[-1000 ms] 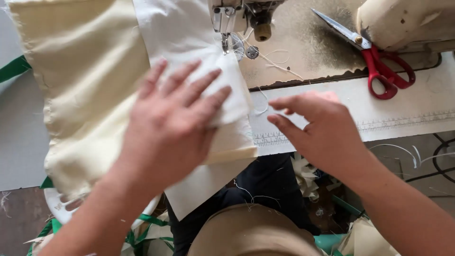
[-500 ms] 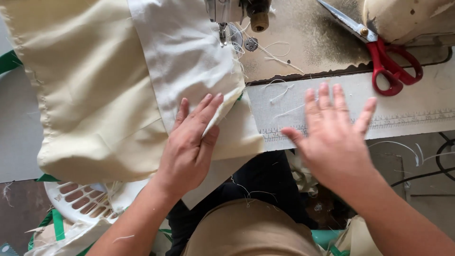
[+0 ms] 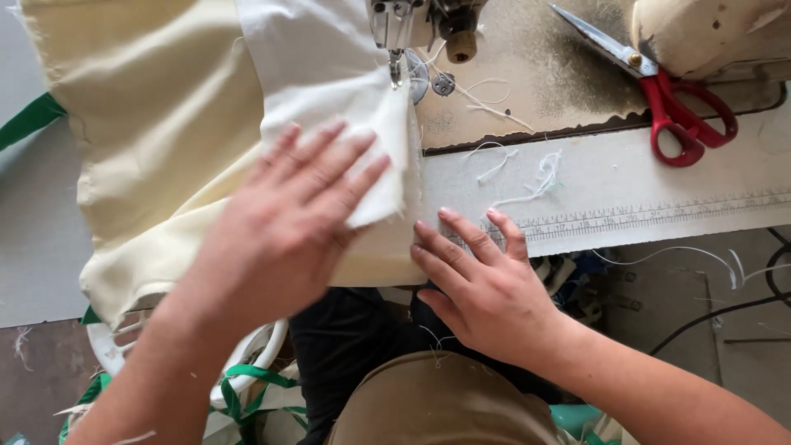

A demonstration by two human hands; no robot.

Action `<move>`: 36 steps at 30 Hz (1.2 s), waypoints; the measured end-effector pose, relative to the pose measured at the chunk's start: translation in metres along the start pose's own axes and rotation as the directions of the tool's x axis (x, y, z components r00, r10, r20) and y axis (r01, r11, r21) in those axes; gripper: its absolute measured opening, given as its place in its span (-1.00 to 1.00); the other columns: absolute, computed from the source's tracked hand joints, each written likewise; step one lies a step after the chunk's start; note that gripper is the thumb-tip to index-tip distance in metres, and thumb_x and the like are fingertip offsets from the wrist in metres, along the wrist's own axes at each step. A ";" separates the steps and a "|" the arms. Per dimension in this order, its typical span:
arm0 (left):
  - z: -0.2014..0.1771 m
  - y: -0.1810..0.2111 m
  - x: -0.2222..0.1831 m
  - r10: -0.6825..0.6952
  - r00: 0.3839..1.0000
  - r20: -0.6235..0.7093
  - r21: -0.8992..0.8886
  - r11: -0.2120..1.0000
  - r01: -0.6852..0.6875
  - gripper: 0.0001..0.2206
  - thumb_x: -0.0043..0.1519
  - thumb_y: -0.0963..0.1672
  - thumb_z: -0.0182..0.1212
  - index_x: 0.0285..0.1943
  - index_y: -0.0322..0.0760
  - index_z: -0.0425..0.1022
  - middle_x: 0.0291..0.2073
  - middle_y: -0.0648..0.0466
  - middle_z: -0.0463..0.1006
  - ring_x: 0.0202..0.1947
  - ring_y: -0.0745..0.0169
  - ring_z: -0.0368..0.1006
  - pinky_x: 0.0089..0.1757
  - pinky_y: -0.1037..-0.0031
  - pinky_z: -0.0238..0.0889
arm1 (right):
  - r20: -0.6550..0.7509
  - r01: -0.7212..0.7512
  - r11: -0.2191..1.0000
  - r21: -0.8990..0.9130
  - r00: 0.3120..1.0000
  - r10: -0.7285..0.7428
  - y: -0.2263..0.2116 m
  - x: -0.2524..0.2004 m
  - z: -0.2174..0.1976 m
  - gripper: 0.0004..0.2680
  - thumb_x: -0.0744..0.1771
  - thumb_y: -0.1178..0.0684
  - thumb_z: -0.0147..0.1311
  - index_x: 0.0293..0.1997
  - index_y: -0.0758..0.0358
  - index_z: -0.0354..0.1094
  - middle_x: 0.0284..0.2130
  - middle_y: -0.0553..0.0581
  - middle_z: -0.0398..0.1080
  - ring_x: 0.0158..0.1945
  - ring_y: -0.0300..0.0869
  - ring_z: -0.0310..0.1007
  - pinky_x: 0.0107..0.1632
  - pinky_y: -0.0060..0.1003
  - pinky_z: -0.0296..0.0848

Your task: Sewing and trimming fabric components to assemble a tote bag using an industrial sewing machine and scissors.

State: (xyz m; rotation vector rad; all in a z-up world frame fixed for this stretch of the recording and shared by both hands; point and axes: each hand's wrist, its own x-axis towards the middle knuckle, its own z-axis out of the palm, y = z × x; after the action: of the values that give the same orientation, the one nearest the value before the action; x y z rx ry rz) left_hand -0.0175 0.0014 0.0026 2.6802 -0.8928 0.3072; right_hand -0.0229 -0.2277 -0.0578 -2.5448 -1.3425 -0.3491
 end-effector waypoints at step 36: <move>0.067 -0.032 0.003 0.029 0.998 0.057 0.065 0.997 -0.033 -0.64 0.15 -0.02 -0.08 0.15 -0.01 0.29 0.11 0.09 0.26 0.21 -0.10 0.01 0.03 -0.33 -0.20 | 0.014 0.074 0.997 -0.023 0.997 -0.074 0.111 0.092 0.016 -0.70 0.27 -0.16 0.07 0.04 0.06 0.28 -0.03 0.02 0.41 -0.08 0.22 0.34 0.19 0.11 -0.24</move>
State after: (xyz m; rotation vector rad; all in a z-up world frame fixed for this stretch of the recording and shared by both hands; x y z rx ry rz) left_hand 0.0114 0.0013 -0.0662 2.7502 -0.9577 0.2745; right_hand 0.1210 -0.2121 -0.0543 -2.5248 -1.4483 -0.3649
